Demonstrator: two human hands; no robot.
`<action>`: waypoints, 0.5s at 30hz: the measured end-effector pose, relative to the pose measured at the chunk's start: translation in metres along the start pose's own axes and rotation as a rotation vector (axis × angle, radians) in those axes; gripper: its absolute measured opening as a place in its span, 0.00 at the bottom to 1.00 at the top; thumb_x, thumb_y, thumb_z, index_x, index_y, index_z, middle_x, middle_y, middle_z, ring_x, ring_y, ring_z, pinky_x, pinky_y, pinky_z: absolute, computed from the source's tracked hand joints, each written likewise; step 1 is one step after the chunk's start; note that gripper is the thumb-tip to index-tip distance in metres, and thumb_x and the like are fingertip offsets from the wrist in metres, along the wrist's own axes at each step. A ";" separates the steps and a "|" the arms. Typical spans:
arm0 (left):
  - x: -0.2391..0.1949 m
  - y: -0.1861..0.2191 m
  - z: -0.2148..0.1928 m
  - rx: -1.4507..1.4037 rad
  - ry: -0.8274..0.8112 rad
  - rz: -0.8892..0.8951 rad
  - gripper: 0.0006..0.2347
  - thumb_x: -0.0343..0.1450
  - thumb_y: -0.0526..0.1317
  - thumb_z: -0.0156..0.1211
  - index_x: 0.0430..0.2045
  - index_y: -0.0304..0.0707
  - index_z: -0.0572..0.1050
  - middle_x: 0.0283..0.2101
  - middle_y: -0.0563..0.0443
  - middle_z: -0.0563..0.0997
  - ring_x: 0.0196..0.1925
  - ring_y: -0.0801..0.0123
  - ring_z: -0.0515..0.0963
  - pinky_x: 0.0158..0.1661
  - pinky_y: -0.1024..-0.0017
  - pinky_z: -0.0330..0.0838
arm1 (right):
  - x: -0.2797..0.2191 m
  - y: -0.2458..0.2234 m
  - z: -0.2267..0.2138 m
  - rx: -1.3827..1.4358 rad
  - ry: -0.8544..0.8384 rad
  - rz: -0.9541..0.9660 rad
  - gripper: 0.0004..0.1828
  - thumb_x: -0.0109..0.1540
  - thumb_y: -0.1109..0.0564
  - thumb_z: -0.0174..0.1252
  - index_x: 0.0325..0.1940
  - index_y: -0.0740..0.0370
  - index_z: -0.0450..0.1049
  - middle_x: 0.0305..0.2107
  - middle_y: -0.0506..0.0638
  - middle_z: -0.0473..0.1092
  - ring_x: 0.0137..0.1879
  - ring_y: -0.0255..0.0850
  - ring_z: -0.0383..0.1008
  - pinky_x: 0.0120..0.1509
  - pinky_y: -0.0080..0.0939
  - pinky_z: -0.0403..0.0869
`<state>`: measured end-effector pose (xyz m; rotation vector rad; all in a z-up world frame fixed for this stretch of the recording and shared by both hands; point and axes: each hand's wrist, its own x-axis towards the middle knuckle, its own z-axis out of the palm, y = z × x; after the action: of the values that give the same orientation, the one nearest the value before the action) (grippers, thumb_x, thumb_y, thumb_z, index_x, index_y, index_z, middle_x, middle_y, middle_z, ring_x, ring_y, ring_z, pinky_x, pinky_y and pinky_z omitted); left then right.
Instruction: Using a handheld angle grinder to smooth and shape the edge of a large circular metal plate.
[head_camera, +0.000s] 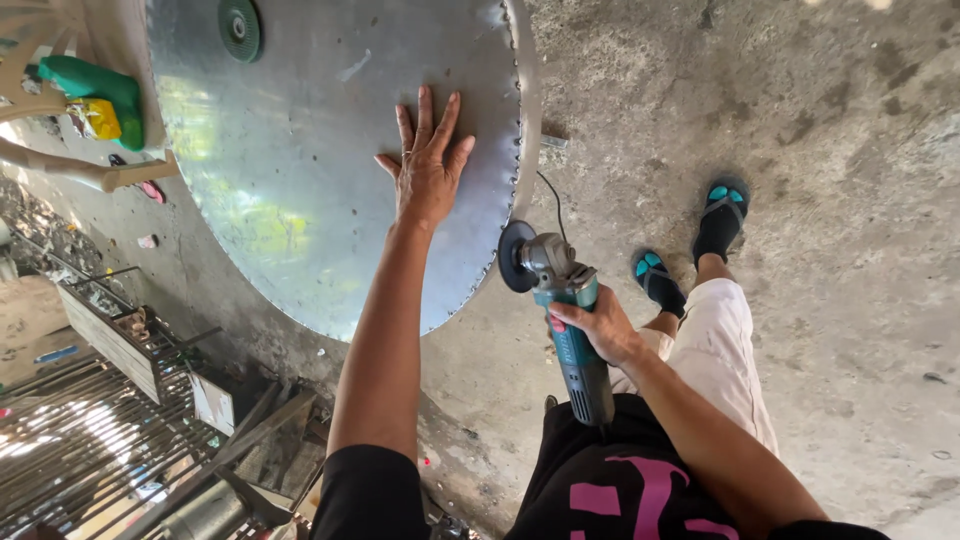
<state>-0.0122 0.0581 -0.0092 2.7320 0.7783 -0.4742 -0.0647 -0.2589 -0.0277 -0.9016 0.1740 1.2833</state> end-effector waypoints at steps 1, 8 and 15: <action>0.000 0.000 -0.002 -0.001 0.000 0.003 0.25 0.77 0.61 0.48 0.72 0.77 0.55 0.80 0.63 0.44 0.82 0.51 0.40 0.64 0.17 0.29 | -0.001 0.000 0.003 0.021 -0.003 -0.002 0.21 0.56 0.49 0.68 0.44 0.66 0.73 0.26 0.49 0.71 0.32 0.37 0.73 0.39 0.43 0.77; -0.002 0.004 -0.003 0.004 0.029 -0.001 0.25 0.77 0.60 0.49 0.72 0.77 0.55 0.80 0.63 0.45 0.82 0.51 0.40 0.64 0.18 0.30 | 0.013 -0.008 -0.008 0.024 0.014 -0.005 0.20 0.58 0.51 0.67 0.42 0.69 0.73 0.25 0.51 0.71 0.32 0.40 0.74 0.40 0.44 0.78; -0.001 0.008 -0.007 0.033 0.001 -0.015 0.26 0.76 0.60 0.50 0.72 0.75 0.56 0.80 0.63 0.45 0.81 0.51 0.41 0.64 0.19 0.32 | 0.025 -0.048 -0.024 -0.026 0.003 0.031 0.17 0.57 0.52 0.66 0.42 0.67 0.74 0.26 0.50 0.72 0.32 0.38 0.73 0.41 0.43 0.78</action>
<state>-0.0069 0.0531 -0.0012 2.7586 0.7990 -0.4935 -0.0058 -0.2564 -0.0349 -0.9265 0.1746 1.3155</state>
